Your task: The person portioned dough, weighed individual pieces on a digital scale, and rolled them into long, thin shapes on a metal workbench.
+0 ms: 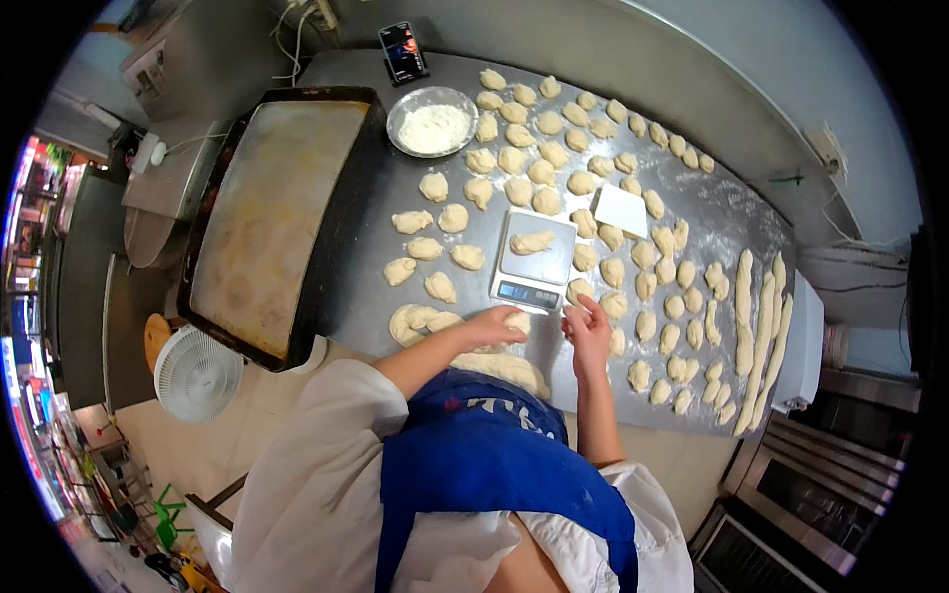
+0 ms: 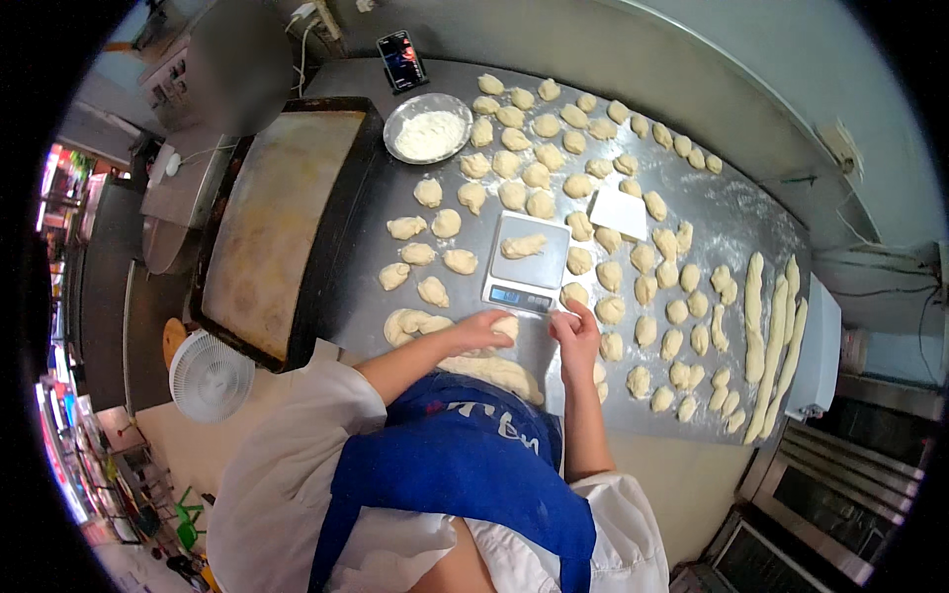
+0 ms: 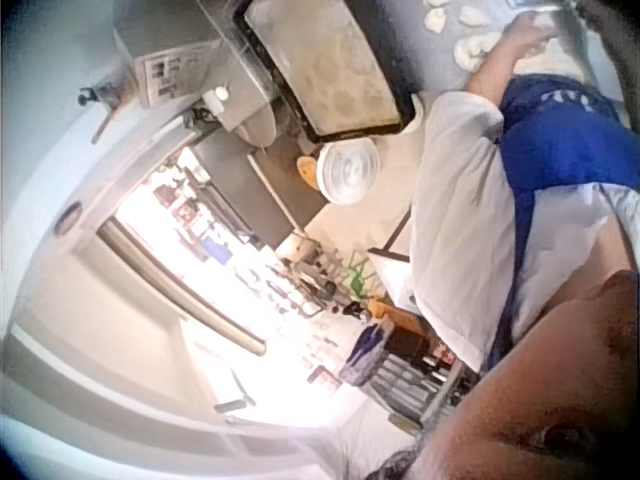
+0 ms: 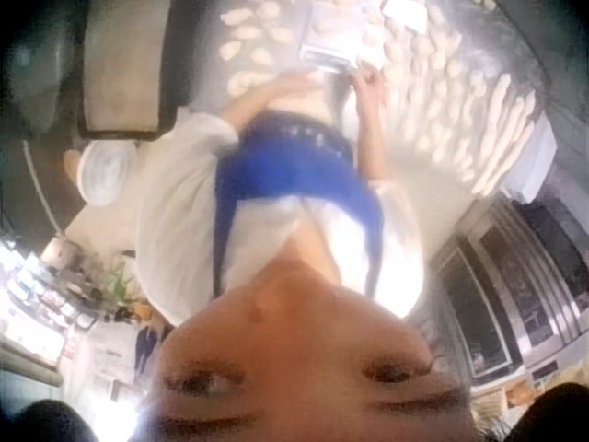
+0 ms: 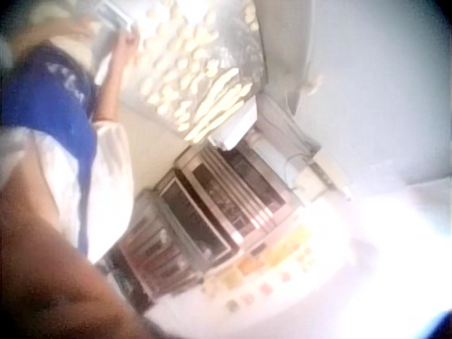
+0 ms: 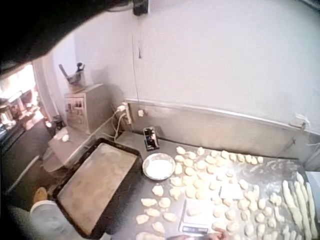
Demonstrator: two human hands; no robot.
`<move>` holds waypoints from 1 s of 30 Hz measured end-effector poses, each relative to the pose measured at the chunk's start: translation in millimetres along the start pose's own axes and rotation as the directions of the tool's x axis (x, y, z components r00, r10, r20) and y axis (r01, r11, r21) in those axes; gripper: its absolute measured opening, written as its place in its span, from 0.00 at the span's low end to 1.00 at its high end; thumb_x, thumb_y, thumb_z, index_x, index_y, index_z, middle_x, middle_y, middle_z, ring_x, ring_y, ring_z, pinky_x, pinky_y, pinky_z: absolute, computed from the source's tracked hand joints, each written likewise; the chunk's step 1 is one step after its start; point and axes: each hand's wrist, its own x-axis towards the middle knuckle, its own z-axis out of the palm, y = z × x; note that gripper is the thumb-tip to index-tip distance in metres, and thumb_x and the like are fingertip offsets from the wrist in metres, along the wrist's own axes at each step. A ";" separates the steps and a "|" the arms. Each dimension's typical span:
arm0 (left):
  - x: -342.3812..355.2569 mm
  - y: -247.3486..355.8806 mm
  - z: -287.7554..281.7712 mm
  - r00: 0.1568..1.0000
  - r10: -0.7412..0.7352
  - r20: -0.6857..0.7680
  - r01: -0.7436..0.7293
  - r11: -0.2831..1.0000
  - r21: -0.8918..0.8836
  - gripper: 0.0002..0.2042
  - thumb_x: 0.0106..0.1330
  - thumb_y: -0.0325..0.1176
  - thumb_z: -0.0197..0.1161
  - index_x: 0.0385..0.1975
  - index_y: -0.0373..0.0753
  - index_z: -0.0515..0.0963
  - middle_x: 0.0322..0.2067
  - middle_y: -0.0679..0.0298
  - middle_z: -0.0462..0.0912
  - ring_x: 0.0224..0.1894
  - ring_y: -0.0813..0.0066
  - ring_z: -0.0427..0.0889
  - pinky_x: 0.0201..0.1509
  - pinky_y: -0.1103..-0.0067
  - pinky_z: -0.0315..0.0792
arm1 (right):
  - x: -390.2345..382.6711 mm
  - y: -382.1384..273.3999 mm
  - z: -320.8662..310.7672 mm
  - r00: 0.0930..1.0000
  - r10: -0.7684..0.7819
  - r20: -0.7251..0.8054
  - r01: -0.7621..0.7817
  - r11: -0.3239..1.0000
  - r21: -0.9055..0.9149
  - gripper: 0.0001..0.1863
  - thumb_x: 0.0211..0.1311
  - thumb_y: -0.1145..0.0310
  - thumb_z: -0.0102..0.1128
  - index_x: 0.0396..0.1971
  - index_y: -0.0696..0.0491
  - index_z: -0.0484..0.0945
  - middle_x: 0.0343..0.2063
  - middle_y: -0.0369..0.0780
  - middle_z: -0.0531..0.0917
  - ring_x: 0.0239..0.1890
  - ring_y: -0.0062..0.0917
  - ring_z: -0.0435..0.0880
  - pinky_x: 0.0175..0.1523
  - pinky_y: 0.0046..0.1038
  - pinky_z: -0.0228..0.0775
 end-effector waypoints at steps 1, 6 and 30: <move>-2.3 0.3 -0.9 1.000 0.024 -0.004 -0.024 0.997 0.077 0.32 0.55 0.46 0.72 0.55 0.33 0.74 0.44 0.51 0.83 0.43 0.64 0.83 0.49 0.72 0.75 | 1.1 1.9 4.4 1.000 -0.022 -0.001 0.022 1.000 -0.010 0.15 0.58 0.74 0.69 0.44 0.58 0.76 0.28 0.34 0.82 0.28 0.16 0.78 0.35 0.19 0.72; -5.5 4.5 9.9 0.973 0.220 -0.067 -0.193 0.941 0.276 0.24 0.57 0.47 0.71 0.44 0.32 0.79 0.37 0.51 0.84 0.43 0.61 0.83 0.48 0.70 0.75 | 0.5 35.8 12.0 0.963 -0.149 0.226 0.213 0.932 -0.294 0.10 0.57 0.76 0.69 0.37 0.57 0.79 0.30 0.36 0.84 0.31 0.16 0.82 0.38 0.19 0.74; -78.0 -16.0 -42.6 0.911 0.410 -0.054 -0.085 0.315 0.945 0.26 0.55 0.52 0.69 0.47 0.40 0.76 0.47 0.55 0.75 0.53 0.57 0.73 0.55 0.63 0.69 | -11.1 35.0 56.5 0.518 -0.208 0.830 0.855 0.145 -0.498 0.26 0.44 0.63 0.70 0.48 0.51 0.79 0.41 0.44 0.82 0.45 0.41 0.80 0.48 0.39 0.73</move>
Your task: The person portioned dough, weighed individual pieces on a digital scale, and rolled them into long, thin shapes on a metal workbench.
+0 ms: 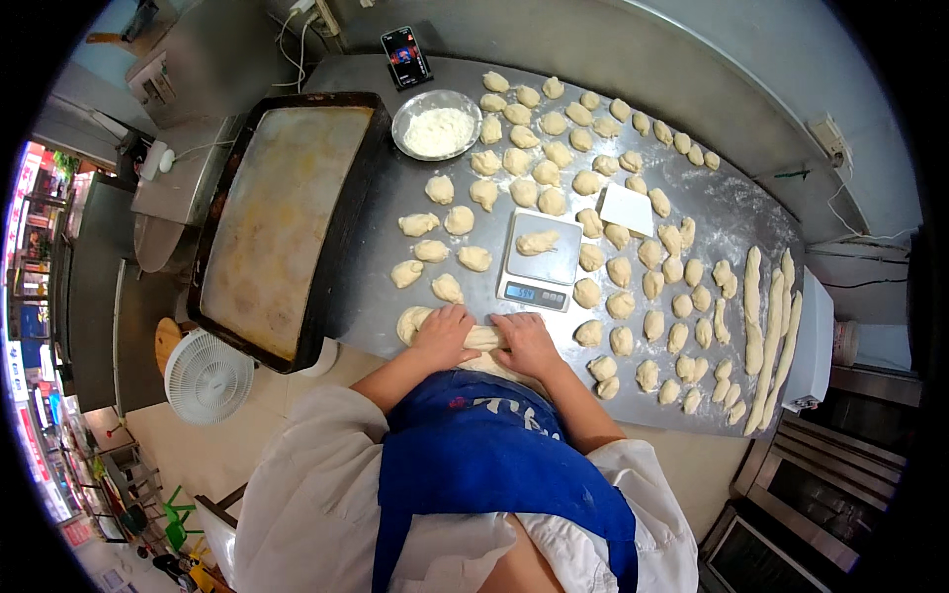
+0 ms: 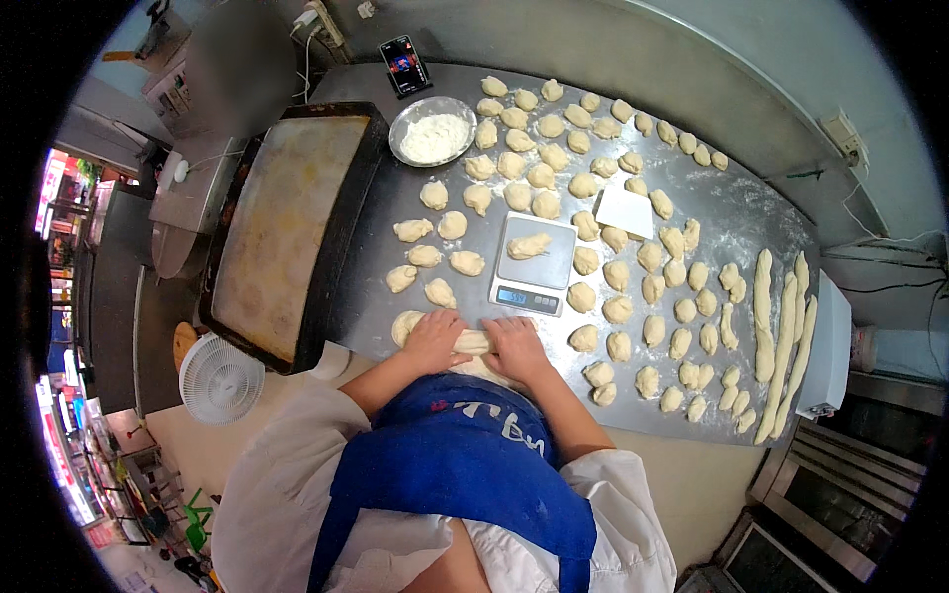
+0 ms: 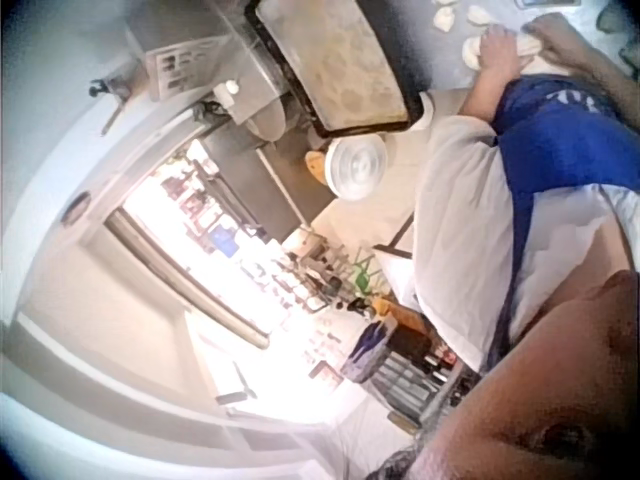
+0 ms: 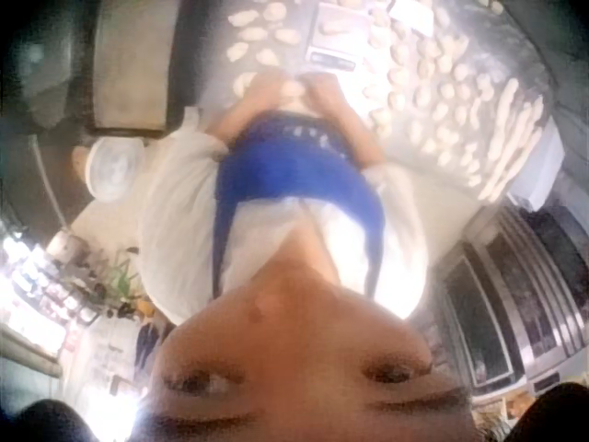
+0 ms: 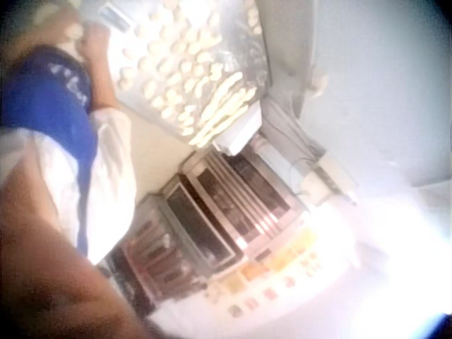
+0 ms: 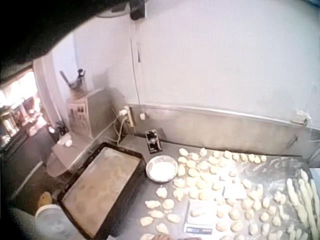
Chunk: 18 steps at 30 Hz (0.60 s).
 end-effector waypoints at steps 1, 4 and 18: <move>-1.1 -1.9 1.0 0.999 0.010 -0.042 -0.009 1.000 0.019 0.25 0.56 0.53 0.68 0.46 0.40 0.77 0.45 0.55 0.77 0.51 0.56 0.75 0.53 0.63 0.70 | 4.7 1.4 6.6 0.997 0.030 0.068 -0.029 0.999 -0.023 0.26 0.45 0.61 0.69 0.48 0.51 0.79 0.40 0.44 0.83 0.43 0.42 0.81 0.47 0.39 0.74; 18.3 -4.6 -0.3 0.953 -0.158 0.258 0.154 0.987 0.038 0.22 0.60 0.54 0.64 0.41 0.40 0.79 0.38 0.53 0.81 0.44 0.53 0.80 0.48 0.62 0.73 | 12.6 10.1 10.6 0.942 0.184 0.281 -0.218 0.971 0.096 0.22 0.48 0.60 0.66 0.44 0.53 0.82 0.34 0.45 0.85 0.37 0.40 0.83 0.44 0.37 0.75; -9.8 -35.6 6.7 0.983 -0.172 -0.063 0.169 0.984 -0.052 0.21 0.52 0.41 0.71 0.44 0.41 0.76 0.42 0.57 0.77 0.50 0.57 0.76 0.53 0.65 0.72 | -51.4 21.9 -16.3 0.956 0.294 0.023 -0.291 0.953 -0.078 0.29 0.49 0.60 0.69 0.53 0.52 0.77 0.43 0.46 0.79 0.48 0.41 0.79 0.48 0.41 0.75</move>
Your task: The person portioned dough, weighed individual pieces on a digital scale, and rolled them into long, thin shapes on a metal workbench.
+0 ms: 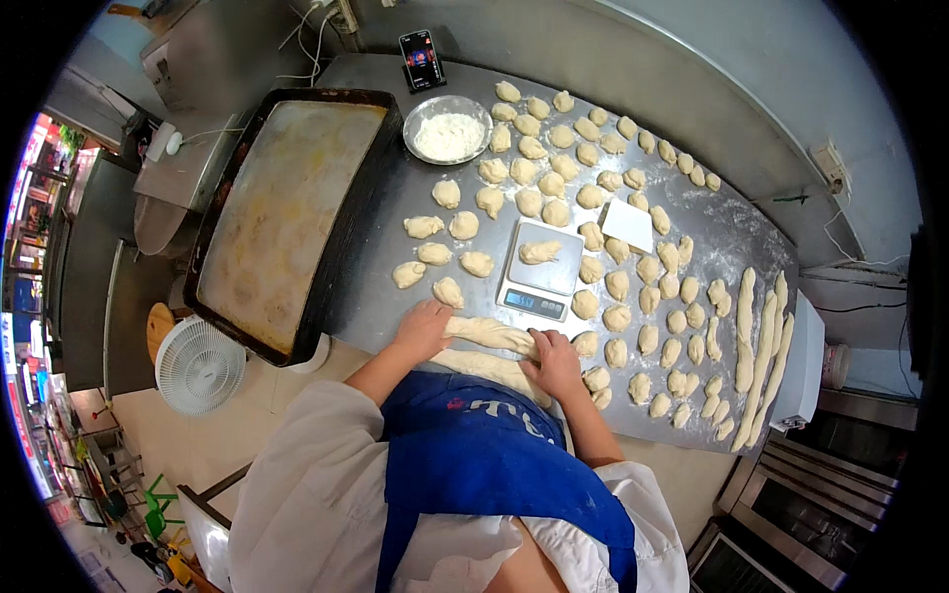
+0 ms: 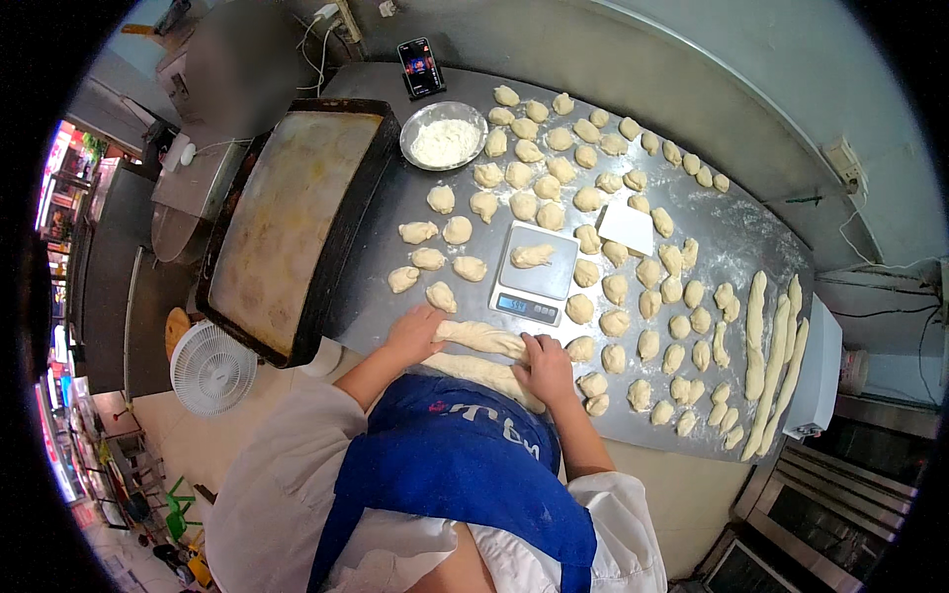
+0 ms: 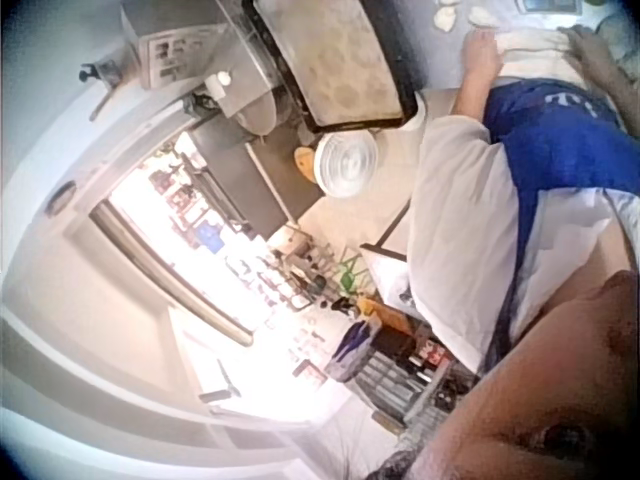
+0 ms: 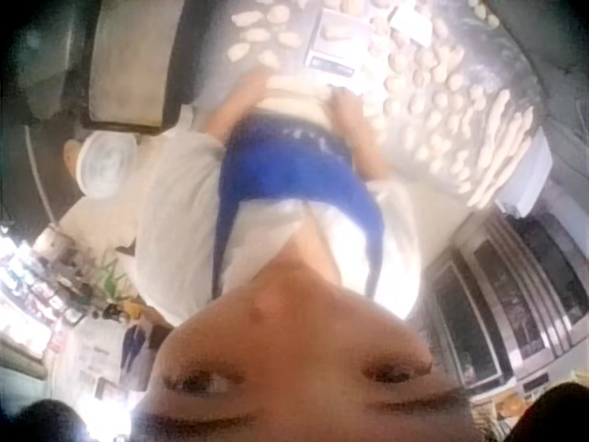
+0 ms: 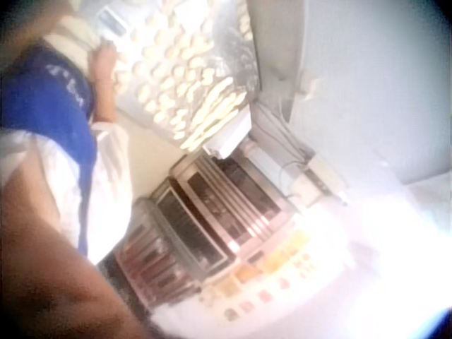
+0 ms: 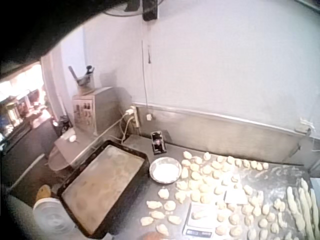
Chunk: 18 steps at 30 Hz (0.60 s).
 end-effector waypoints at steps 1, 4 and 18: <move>-6.6 -2.3 1.5 0.999 -0.037 -0.010 0.037 0.999 -0.004 0.20 0.53 0.41 0.70 0.44 0.40 0.76 0.43 0.56 0.77 0.50 0.56 0.77 0.53 0.64 0.72 | -1.1 0.4 7.3 1.000 0.015 -0.022 -0.015 1.000 -0.013 0.28 0.49 0.60 0.69 0.53 0.52 0.77 0.42 0.46 0.79 0.47 0.41 0.80 0.48 0.41 0.75; -9.3 -2.2 3.9 0.980 -0.197 0.013 0.197 0.974 -0.116 0.21 0.55 0.41 0.69 0.46 0.39 0.75 0.44 0.53 0.78 0.50 0.55 0.78 0.53 0.63 0.73 | 0.9 3.7 16.2 0.995 0.098 0.012 -0.098 0.991 0.087 0.26 0.52 0.59 0.69 0.51 0.52 0.78 0.41 0.47 0.80 0.44 0.41 0.81 0.47 0.41 0.76; -32.4 -20.6 14.5 0.914 -0.405 0.027 0.374 0.815 -0.443 0.25 0.56 0.40 0.69 0.53 0.41 0.73 0.47 0.51 0.80 0.52 0.49 0.77 0.56 0.62 0.71 | 189.4 -44.6 -33.6 0.991 -0.027 -0.132 0.057 0.972 0.230 0.15 0.62 0.59 0.61 0.25 0.56 0.84 0.23 0.48 0.83 0.27 0.45 0.83 0.36 0.41 0.75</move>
